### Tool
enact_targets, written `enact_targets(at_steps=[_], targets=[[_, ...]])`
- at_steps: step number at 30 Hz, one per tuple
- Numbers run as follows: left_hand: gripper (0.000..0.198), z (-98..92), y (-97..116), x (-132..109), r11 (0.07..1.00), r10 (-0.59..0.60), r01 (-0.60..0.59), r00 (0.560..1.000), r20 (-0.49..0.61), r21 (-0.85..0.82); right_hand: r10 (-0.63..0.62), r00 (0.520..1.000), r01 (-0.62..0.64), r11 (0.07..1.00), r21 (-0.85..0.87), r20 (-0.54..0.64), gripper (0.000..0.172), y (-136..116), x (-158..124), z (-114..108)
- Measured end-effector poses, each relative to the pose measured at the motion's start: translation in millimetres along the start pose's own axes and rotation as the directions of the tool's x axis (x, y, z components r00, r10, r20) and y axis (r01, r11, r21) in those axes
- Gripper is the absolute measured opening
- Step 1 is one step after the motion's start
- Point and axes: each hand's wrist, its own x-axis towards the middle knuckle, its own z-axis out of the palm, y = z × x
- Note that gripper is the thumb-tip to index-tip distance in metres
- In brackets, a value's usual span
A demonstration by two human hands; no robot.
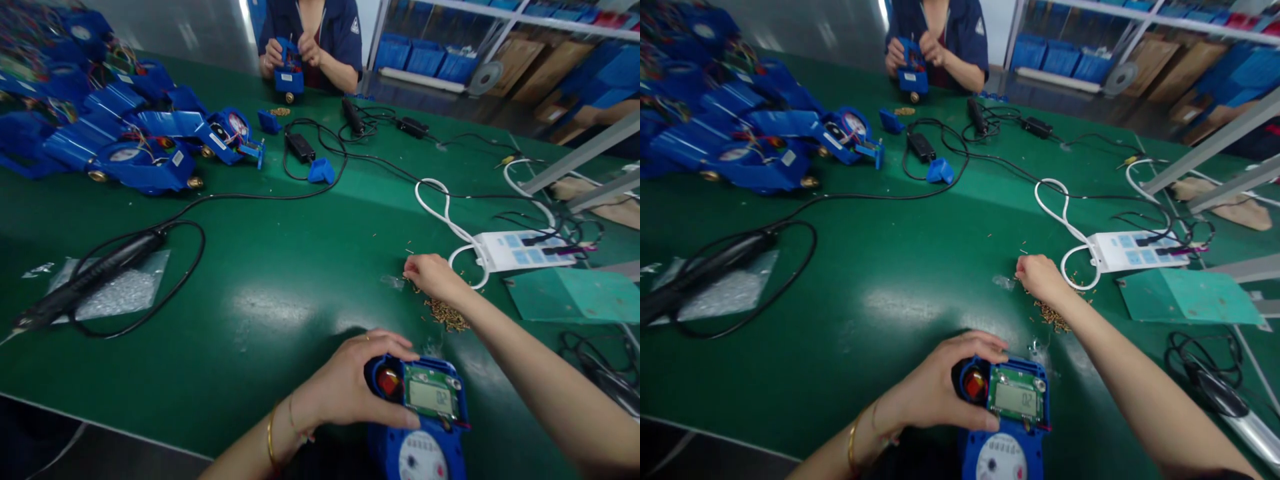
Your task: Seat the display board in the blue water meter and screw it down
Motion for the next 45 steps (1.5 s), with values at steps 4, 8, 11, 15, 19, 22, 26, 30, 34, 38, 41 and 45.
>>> enact_targets(at_steps=[4,8,11,15,19,22,26,30,34,38,41,45], targets=[[0.058,-0.5,-2,1,0.996,0.027,-0.027,1.000,-0.005,0.080,0.019,1.000,-0.020,1.000,0.007,0.019,0.025,-3,7,-3],[0.061,0.1,-4,1,0.994,0.052,-0.051,0.999,-0.016,0.094,0.004,0.998,0.007,0.985,0.173,-0.062,0.016,0,-16,-24],[0.060,1.5,-5,0,0.990,0.106,-0.104,0.994,-0.018,0.093,-0.008,0.991,0.060,0.919,0.389,-0.132,0.023,4,-54,-41],[0.055,4.3,-5,0,0.991,0.126,-0.125,0.992,-0.011,0.056,-0.045,0.980,0.158,0.766,0.624,-0.194,0.029,-1,-104,-50],[0.048,4.9,-1,3,0.993,0.114,-0.114,0.993,0.005,0.029,-0.074,0.991,0.131,0.581,0.803,-0.108,0.021,-14,-129,-48],[0.046,3.0,3,4,0.996,0.067,-0.068,0.997,0.024,0.059,-0.146,0.978,-0.052,0.527,0.848,0.151,0.022,-20,-131,-48],[0.064,0.3,7,3,0.998,-0.046,0.045,0.998,0.034,0.050,-0.253,0.896,-0.176,0.554,0.814,0.366,0.026,-26,-123,-49],[0.079,0.1,6,3,0.993,-0.118,0.117,0.992,0.036,0.013,-0.332,0.839,-0.181,0.576,0.797,0.431,0.029,-36,-113,-51],[0.075,0.4,5,3,0.988,-0.154,0.153,0.988,0.031,0.030,-0.415,0.787,-0.065,0.679,0.731,0.456,0.029,-51,-104,-53],[0.072,0.3,5,4,0.988,-0.147,0.146,0.989,0.031,0.043,-0.418,0.769,0.040,0.786,0.617,0.484,0.029,-62,-98,-55],[0.070,0.4,5,4,0.988,-0.146,0.144,0.989,0.033,0.050,-0.382,0.763,0.036,0.830,0.556,0.521,0.029,-64,-97,-56],[0.070,1.1,4,4,0.990,-0.138,0.137,0.990,0.030,0.044,-0.354,0.774,0.120,0.896,0.427,0.525,0.025,-64,-99,-56]])
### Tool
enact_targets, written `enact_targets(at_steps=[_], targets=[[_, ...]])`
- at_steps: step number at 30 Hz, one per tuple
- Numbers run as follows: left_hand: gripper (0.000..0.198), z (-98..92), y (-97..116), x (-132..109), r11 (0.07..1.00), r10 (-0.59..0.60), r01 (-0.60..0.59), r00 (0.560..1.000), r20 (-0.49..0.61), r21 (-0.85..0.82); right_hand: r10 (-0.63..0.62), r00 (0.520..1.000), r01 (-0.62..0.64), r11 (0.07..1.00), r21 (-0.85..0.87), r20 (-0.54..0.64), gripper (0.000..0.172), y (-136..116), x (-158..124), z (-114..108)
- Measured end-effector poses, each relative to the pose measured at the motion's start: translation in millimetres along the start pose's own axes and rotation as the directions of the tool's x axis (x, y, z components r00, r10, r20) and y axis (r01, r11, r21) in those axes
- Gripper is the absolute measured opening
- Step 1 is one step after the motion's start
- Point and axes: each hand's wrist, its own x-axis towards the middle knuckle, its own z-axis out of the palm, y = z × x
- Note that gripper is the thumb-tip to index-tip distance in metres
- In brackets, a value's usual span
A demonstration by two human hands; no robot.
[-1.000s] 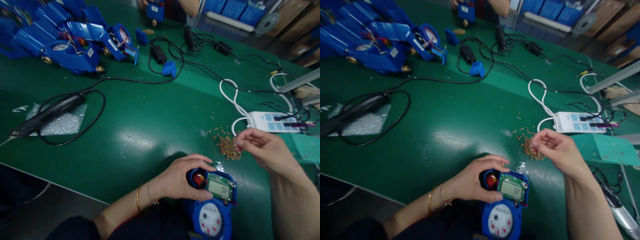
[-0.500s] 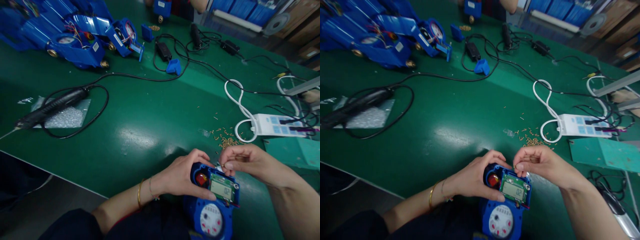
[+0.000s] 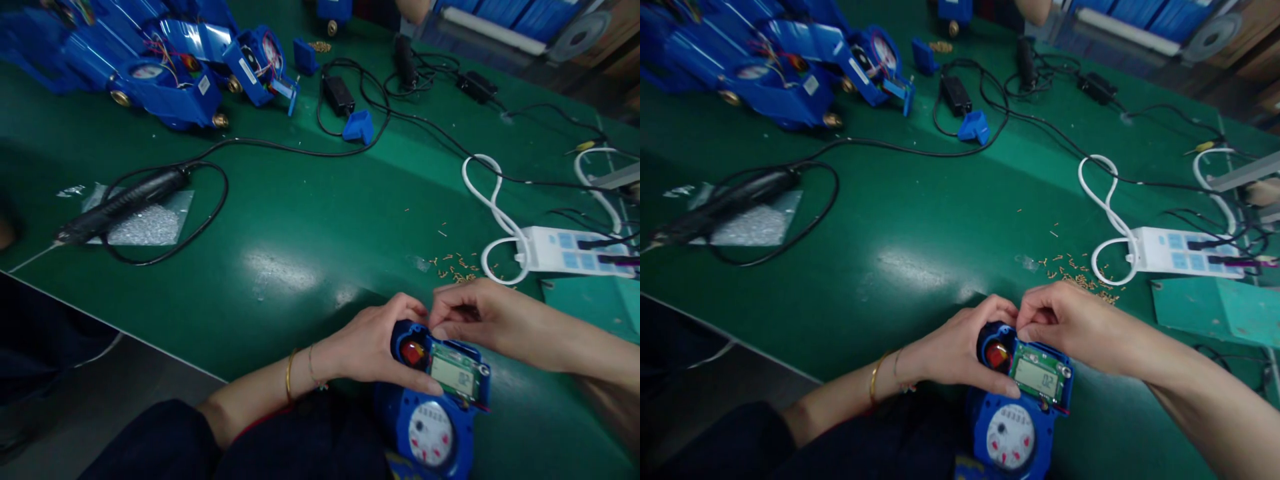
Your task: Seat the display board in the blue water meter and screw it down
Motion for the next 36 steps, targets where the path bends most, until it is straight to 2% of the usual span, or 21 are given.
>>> enact_targets(at_steps=[6,10,13,16,19,21,26,28,29,30,31,32,33,34,35,36], targets=[[0.070,1.0,-2,0,1.000,0.022,-0.022,1.000,-0.012,0.004,-0.088,0.990,0.067,0.981,-0.180,-0.114,0.025,-7,-2,6],[0.069,0.7,-1,0,1.000,0.025,-0.025,1.000,-0.007,0.009,-0.033,0.992,0.012,0.985,-0.173,-0.119,0.028,-8,-3,8],[0.070,0.4,0,-1,0.999,0.013,-0.013,1.000,-0.002,0.034,0.046,0.993,-0.051,0.998,-0.038,-0.110,0.034,-7,0,7],[0.070,0.3,1,-2,0.999,0.017,-0.017,1.000,-0.008,0.046,0.099,0.995,-0.095,0.980,0.175,-0.019,0.045,-6,6,5],[0.069,0.6,2,-2,0.999,0.033,-0.032,0.999,-0.012,0.031,0.102,0.991,-0.122,0.945,0.304,0.082,0.051,-5,10,4],[0.069,0.8,2,-2,0.999,0.041,-0.040,0.999,-0.019,0.018,0.083,0.990,-0.116,0.932,0.344,0.110,0.052,-4,11,5],[0.070,0.8,2,-2,1.000,0.016,-0.016,0.999,-0.030,0.004,0.031,0.999,-0.044,0.923,0.382,0.040,0.050,-4,4,6],[0.072,0.6,3,-2,0.999,0.017,-0.018,0.999,-0.030,-0.031,0.025,0.993,0.028,0.903,0.429,-0.118,0.046,2,-9,2],[0.073,0.5,3,-2,0.999,0.022,-0.023,0.999,-0.026,-0.045,0.037,0.966,0.085,0.889,0.450,-0.256,0.043,10,-18,0],[0.072,0.5,4,-2,0.999,0.029,-0.029,0.999,-0.020,-0.045,0.069,0.906,0.144,0.877,0.459,-0.417,0.041,20,-31,-2],[0.069,0.5,4,-2,0.999,0.038,-0.038,0.999,-0.015,-0.028,0.118,0.806,0.195,0.873,0.448,-0.580,0.040,33,-45,-4],[0.065,0.6,5,-2,0.999,0.046,-0.046,0.999,-0.011,0.002,0.189,0.678,0.202,0.881,0.427,-0.710,0.039,48,-62,-5],[0.060,0.6,6,-2,0.998,0.051,-0.051,0.999,-0.009,0.035,0.263,0.553,0.165,0.895,0.414,-0.791,0.039,66,-80,-4],[0.056,0.6,6,-2,0.997,0.053,-0.053,0.999,-0.010,0.061,0.326,0.424,0.077,0.917,0.392,-0.845,0.040,85,-100,-1],[0.054,0.4,6,-1,0.996,0.049,-0.048,0.999,-0.012,0.070,0.367,0.290,-0.084,0.930,0.358,-0.884,0.039,104,-119,3],[0.052,0.0,5,0,0.997,0.039,-0.038,0.999,-0.012,0.061,0.404,0.192,-0.190,0.909,0.370,-0.894,0.037,123,-138,10]])
